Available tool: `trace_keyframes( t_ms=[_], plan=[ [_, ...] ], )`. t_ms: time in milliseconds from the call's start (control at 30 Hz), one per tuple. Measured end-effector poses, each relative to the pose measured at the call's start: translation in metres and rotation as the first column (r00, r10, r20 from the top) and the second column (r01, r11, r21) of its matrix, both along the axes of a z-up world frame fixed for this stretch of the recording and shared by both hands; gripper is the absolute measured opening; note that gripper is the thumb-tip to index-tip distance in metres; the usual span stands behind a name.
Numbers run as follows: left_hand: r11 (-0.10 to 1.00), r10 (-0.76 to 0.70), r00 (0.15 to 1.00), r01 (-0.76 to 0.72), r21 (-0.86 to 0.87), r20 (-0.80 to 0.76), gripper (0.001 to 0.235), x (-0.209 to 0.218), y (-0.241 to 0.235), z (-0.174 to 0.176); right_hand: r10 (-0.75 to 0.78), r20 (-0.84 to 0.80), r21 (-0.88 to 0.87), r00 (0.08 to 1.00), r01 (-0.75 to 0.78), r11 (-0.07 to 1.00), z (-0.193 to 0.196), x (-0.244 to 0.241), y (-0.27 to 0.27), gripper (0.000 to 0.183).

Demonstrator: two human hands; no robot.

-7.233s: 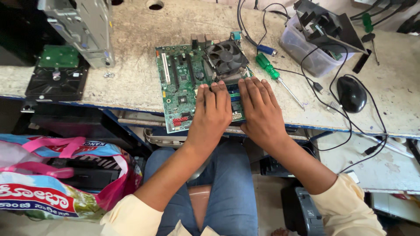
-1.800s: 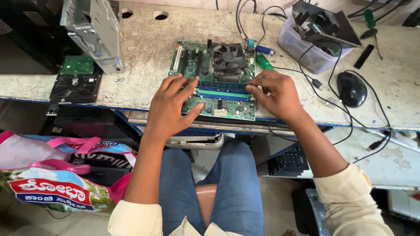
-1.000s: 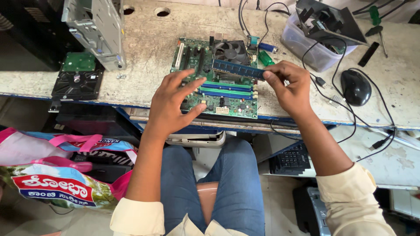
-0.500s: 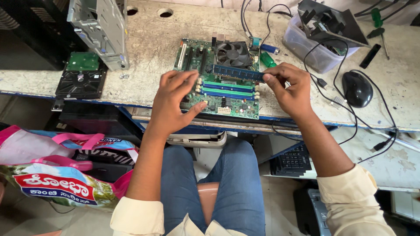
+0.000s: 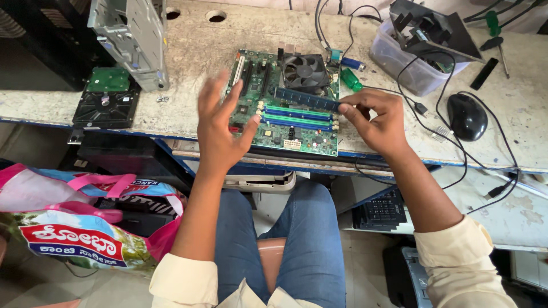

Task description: The person works on a desktop motherboard placed on a workbench, using a green screwdriver to tighten screws around the CPU cooler and inspecting various slots and connectors. The person repeatedly adjusts the motherboard's position and checks components with both hands.

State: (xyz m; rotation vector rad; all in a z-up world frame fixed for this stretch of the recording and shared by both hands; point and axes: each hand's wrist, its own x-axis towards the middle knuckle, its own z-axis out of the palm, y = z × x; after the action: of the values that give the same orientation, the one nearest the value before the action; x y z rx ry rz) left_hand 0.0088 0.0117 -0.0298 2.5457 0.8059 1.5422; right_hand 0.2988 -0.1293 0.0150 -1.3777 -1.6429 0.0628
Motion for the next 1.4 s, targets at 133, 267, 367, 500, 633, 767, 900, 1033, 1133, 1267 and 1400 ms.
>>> trace_keyframes(
  t_ms=[133,267,367,500,633,767,900,1033,1133,1267,1400],
  plan=[
    [0.926,-0.260,0.959,0.280,-0.253,0.112,0.078,-0.006,-0.008,0.015,0.063,0.088,-0.005,0.994,-0.063,0.998,0.002,-0.004,-0.001,0.006],
    [0.927,-0.298,0.954,0.295,-0.230,0.021,0.062,-0.011,-0.009,0.021,0.109,0.151,0.012,0.982,-0.113,0.994,0.003,-0.007,-0.001,0.004],
    [0.932,-0.305,0.952,0.296,-0.211,-0.009,0.060,-0.012,-0.009,0.021,0.117,0.185,0.000,0.976,-0.119,0.993,0.003,-0.007,0.000,0.003],
    [0.937,-0.304,0.952,0.292,-0.193,-0.031,0.059,-0.012,-0.007,0.020,0.130,0.201,-0.007,0.971,-0.131,0.991,0.003,-0.007,0.001,0.005],
    [0.918,-0.314,0.949,0.304,-0.256,-0.001,0.058,-0.012,-0.008,0.019,0.134,0.186,-0.017,0.973,-0.133,0.991,0.003,-0.008,0.001,0.004],
    [0.925,-0.326,0.945,0.319,-0.208,0.000,0.058,-0.014,-0.008,0.019,0.104,0.180,-0.049,0.978,-0.097,0.994,0.003,-0.009,0.000,0.005],
    [0.923,-0.330,0.944,0.320,-0.213,-0.011,0.059,-0.014,-0.008,0.020,0.097,0.175,-0.036,0.980,-0.092,0.995,0.004,-0.009,-0.001,0.004],
    [0.928,-0.332,0.943,0.321,-0.188,-0.031,0.060,-0.014,-0.007,0.020,0.094,0.159,-0.025,0.983,-0.091,0.996,0.003,-0.009,-0.001,0.004],
    [0.931,-0.322,0.946,0.309,-0.195,-0.040,0.059,-0.013,-0.007,0.019,0.095,0.174,-0.019,0.980,-0.094,0.995,0.003,-0.009,-0.001,0.003],
    [0.933,-0.313,0.949,0.300,-0.198,-0.038,0.058,-0.013,-0.008,0.019,0.090,0.178,-0.031,0.980,-0.085,0.996,0.004,-0.010,-0.001,0.003],
    [0.936,-0.312,0.949,0.300,-0.183,-0.042,0.058,-0.013,-0.008,0.018,0.092,0.201,-0.023,0.975,-0.089,0.996,0.004,-0.010,0.000,0.006]
  ],
)
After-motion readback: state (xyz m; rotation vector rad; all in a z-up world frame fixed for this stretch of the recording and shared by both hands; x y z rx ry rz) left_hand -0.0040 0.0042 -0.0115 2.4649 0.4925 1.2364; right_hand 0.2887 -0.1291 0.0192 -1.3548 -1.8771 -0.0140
